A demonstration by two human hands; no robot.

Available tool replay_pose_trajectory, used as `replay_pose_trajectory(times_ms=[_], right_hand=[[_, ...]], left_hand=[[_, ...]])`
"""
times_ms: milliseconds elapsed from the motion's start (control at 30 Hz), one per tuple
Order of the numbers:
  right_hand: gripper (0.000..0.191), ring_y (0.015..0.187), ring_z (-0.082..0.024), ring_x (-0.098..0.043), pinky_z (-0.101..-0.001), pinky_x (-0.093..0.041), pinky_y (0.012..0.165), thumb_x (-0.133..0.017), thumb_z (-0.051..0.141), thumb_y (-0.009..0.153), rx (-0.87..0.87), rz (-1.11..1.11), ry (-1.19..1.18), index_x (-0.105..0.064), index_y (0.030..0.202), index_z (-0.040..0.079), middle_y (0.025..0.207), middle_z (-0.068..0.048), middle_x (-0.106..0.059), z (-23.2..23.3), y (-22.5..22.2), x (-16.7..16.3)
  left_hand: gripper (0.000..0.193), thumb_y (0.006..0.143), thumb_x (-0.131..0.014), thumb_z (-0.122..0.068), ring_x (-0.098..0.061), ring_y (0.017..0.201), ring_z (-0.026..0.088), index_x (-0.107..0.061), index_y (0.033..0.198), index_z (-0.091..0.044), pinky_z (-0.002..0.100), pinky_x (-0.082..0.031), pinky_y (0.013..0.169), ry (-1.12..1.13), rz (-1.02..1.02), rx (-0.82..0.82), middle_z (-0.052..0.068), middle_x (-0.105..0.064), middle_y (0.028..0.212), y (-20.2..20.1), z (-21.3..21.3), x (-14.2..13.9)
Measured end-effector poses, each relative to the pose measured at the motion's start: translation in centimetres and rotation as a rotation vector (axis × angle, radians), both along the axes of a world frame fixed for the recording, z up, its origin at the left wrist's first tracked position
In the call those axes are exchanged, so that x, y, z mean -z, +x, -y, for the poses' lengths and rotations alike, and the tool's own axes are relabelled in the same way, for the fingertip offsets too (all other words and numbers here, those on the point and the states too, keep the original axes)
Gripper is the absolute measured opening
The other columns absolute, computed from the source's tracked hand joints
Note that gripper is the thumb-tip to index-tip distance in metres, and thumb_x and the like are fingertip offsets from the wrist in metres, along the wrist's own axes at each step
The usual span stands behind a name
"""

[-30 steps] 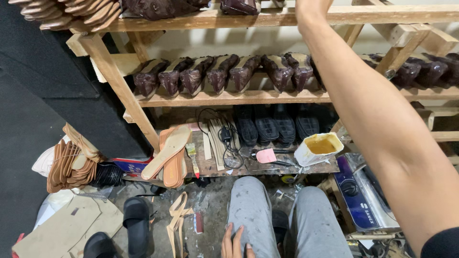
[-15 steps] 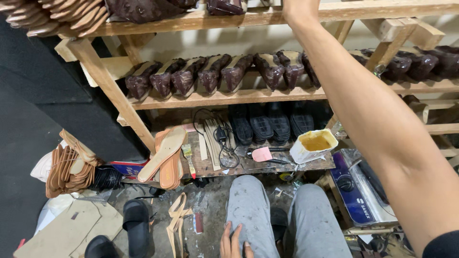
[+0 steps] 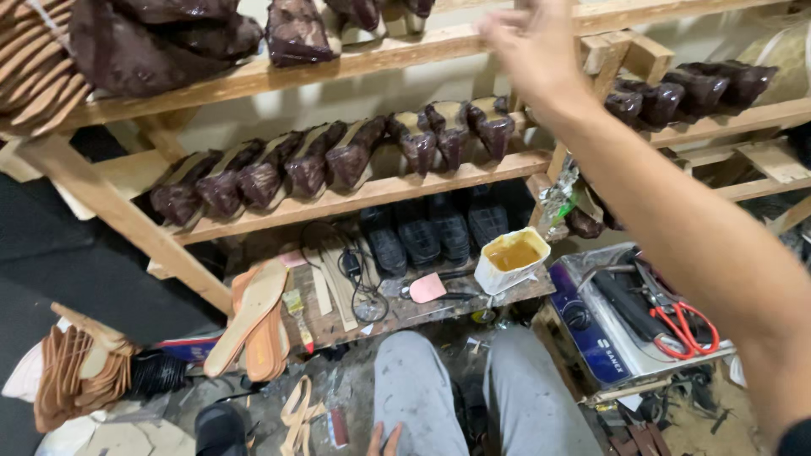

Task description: The person sits at a workbench holding a shoe last with a sole attached. They repeatedly dip a finger into a cup of glue and spread the glue by hand along the edge where the sole meets the last, rotating the last to reach different sections.

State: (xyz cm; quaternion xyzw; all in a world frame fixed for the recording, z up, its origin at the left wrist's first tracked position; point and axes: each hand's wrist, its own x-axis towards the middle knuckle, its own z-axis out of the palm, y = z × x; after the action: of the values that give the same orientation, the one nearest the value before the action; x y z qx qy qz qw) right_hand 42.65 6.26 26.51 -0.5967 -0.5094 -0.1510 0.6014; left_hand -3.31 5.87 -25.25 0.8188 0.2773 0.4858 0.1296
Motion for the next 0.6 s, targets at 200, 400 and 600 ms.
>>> replay_pose_trajectory(times_ms=[200,400,600], right_hand=[[0.028,0.114,-0.022,-0.061,-0.0370,-0.051,0.097,-0.069,0.020,0.108,1.116,0.046,-0.419,-0.060,0.127,0.001,0.129,-0.014,-0.063,14.7,10.9,-0.8],[0.036,0.120,-0.025,-0.057,-0.0412,-0.048,0.099,-0.069,0.023,0.105,1.098,-0.251,-0.691,-0.057,0.132,0.002,0.134,-0.014,-0.059,16.7,16.6,1.7],[0.044,0.126,-0.027,-0.053,-0.0453,-0.045,0.102,-0.069,0.026,0.102,1.054,-0.275,-0.627,-0.053,0.137,0.004,0.140,-0.014,-0.055,15.7,13.6,2.9]], left_hand=[[0.055,0.060,-0.069,-0.033,-0.064,0.113,0.038,-0.077,0.111,-0.015,0.045,-0.052,0.099,0.008,-0.031,0.021,0.022,-0.063,0.127,0.0,-1.1,1.5],[0.056,0.060,-0.072,-0.034,-0.064,0.113,0.037,-0.076,0.112,-0.015,0.044,-0.052,0.099,0.009,-0.069,0.029,0.023,-0.062,0.127,0.0,-2.1,1.4],[0.057,0.059,-0.075,-0.035,-0.064,0.114,0.036,-0.076,0.113,-0.016,0.044,-0.052,0.099,-0.005,-0.099,0.025,0.023,-0.061,0.127,0.0,-2.1,-1.2]])
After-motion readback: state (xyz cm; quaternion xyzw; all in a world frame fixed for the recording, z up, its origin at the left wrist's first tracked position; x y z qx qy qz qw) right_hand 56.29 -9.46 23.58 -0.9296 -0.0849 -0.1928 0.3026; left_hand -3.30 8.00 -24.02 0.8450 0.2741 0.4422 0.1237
